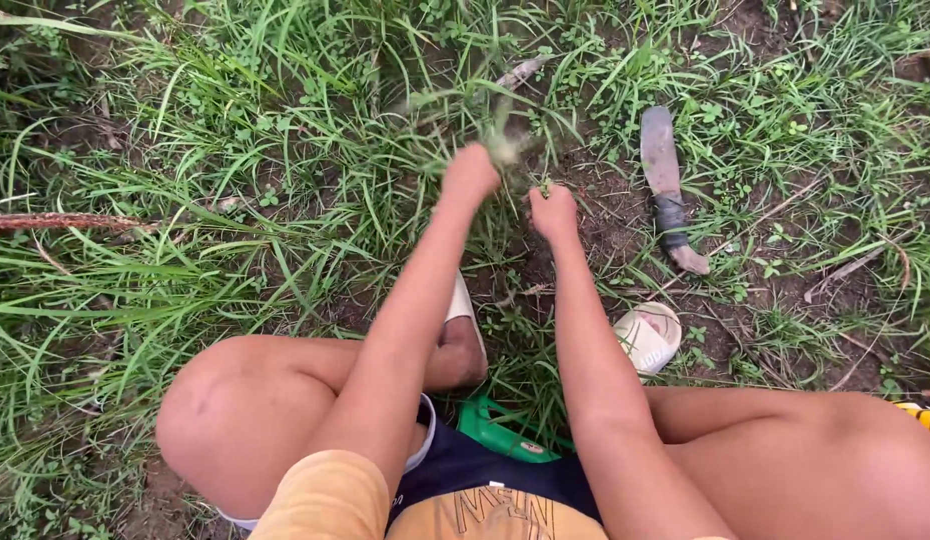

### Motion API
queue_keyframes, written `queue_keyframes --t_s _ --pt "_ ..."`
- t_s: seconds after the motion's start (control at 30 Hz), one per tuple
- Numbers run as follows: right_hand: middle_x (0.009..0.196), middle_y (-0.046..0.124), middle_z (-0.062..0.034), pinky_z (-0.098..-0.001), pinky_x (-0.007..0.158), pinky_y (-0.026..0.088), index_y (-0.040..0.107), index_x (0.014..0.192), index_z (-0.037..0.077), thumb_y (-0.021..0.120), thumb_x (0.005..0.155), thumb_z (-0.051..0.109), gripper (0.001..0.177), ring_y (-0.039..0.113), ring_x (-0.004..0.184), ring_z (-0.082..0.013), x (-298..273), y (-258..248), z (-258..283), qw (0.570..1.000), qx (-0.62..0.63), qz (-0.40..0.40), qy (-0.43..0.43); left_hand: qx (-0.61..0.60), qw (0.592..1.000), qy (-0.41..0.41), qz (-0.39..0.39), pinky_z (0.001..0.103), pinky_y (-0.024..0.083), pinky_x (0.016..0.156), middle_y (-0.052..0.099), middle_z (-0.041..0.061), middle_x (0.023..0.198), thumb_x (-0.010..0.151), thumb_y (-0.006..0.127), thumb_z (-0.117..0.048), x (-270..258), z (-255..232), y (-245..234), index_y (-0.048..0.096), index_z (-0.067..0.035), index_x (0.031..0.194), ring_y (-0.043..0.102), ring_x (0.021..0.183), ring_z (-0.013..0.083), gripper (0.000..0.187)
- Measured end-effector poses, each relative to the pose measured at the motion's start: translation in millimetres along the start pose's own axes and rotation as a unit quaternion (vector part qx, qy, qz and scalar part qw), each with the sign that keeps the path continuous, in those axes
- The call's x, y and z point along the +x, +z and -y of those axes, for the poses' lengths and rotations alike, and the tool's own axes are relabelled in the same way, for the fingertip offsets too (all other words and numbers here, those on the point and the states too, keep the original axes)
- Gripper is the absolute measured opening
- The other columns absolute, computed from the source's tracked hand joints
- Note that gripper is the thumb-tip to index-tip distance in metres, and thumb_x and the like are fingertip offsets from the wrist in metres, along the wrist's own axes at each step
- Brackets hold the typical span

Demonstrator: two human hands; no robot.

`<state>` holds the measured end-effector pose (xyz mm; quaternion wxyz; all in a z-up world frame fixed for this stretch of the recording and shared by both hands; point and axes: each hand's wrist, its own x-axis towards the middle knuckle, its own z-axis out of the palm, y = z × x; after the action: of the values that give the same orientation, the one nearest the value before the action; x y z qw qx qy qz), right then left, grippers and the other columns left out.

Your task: Clear grass and scrape a wooden stick on the ground.

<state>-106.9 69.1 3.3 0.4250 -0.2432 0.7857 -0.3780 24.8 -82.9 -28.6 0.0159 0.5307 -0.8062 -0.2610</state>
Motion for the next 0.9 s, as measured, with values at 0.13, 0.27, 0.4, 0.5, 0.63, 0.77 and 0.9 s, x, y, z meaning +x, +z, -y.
queue_keyframes --t_s 0.13,0.27,0.4,0.5,0.63,0.77,0.9 --pt "0.089 0.071 -0.0287 -0.0504 0.08 0.057 0.074 0.096 -0.005 0.07 0.093 0.033 0.038 0.071 0.086 -0.0436 29 14 -57 0.98 -0.176 -0.035 -0.088 0.041 0.989 -0.106 0.095 0.048 0.058 0.089 0.072 0.021 0.117 0.09 0.061 -0.013 -49 -17 39 0.077 -0.005 0.108 0.072 0.108 0.0379 0.025" --pt "0.1 0.07 -0.0334 -0.0511 0.093 0.055 0.071 0.097 -0.009 0.07 0.091 0.041 0.051 0.068 0.101 -0.0476 27 30 -81 0.958 -0.282 0.052 -0.016 0.078 0.977 -0.131 0.148 0.048 0.06 0.091 0.073 0.019 0.122 0.092 0.061 -0.012 -60 4 60 0.076 -0.006 0.114 0.072 0.112 0.0362 0.027" --pt "0.104 0.07 -0.0338 -0.0511 0.095 0.054 0.069 0.1 -0.011 0.068 0.095 0.046 0.057 0.068 0.104 -0.0468 0 37 -55 0.954 -0.283 0.078 0.053 0.011 0.974 -0.119 0.192 0.049 0.056 0.093 0.069 0.021 0.121 0.08 0.071 -0.019 -57 16 43 0.073 -0.002 0.111 0.067 0.111 0.0387 0.036" --pt "0.105 0.067 -0.0341 -0.0546 0.091 0.053 0.068 0.101 -0.009 0.067 0.095 0.047 0.056 0.064 0.104 -0.0495 5 46 -66 0.95 -0.303 0.07 0.021 -0.024 0.979 -0.071 0.191 0.047 0.056 0.099 0.072 0.029 0.119 0.086 0.065 -0.021 -29 73 97 0.077 0.004 0.11 0.069 0.113 0.0431 0.037" --pt "0.103 0.069 -0.0333 -0.0532 0.091 0.054 0.072 0.104 -0.003 0.066 0.091 0.033 0.039 0.066 0.103 -0.0491 40 63 -125 0.964 -0.25 0.076 -0.058 -0.132 0.977 -0.062 0.155 0.046 0.057 0.096 0.073 0.03 0.111 0.086 0.064 -0.022 -17 64 93 0.076 0.004 0.111 0.072 0.107 0.0442 0.037" --pt "0.101 0.071 -0.0327 -0.0527 0.087 0.057 0.07 0.103 -0.005 0.065 0.094 0.032 0.039 0.071 0.099 -0.0484 15 49 -93 0.973 -0.192 0.119 0.044 -0.288 0.957 -0.018 0.029 0.047 0.055 0.085 0.075 0.027 0.099 0.089 0.068 -0.03 -8 -29 -21 0.072 0.001 0.111 0.073 0.094 0.0415 0.038" --pt "0.1 0.069 -0.03 -0.0533 0.085 0.053 0.07 0.108 0.0 0.066 0.091 0.03 0.035 0.065 0.099 -0.0493 14 48 -74 0.988 -0.133 0.023 -0.075 -0.132 0.985 0.033 0.102 0.045 0.058 0.091 0.073 0.027 0.105 0.081 0.064 -0.011 22 -40 -41 0.075 0.0 0.109 0.072 0.103 0.0423 0.032"
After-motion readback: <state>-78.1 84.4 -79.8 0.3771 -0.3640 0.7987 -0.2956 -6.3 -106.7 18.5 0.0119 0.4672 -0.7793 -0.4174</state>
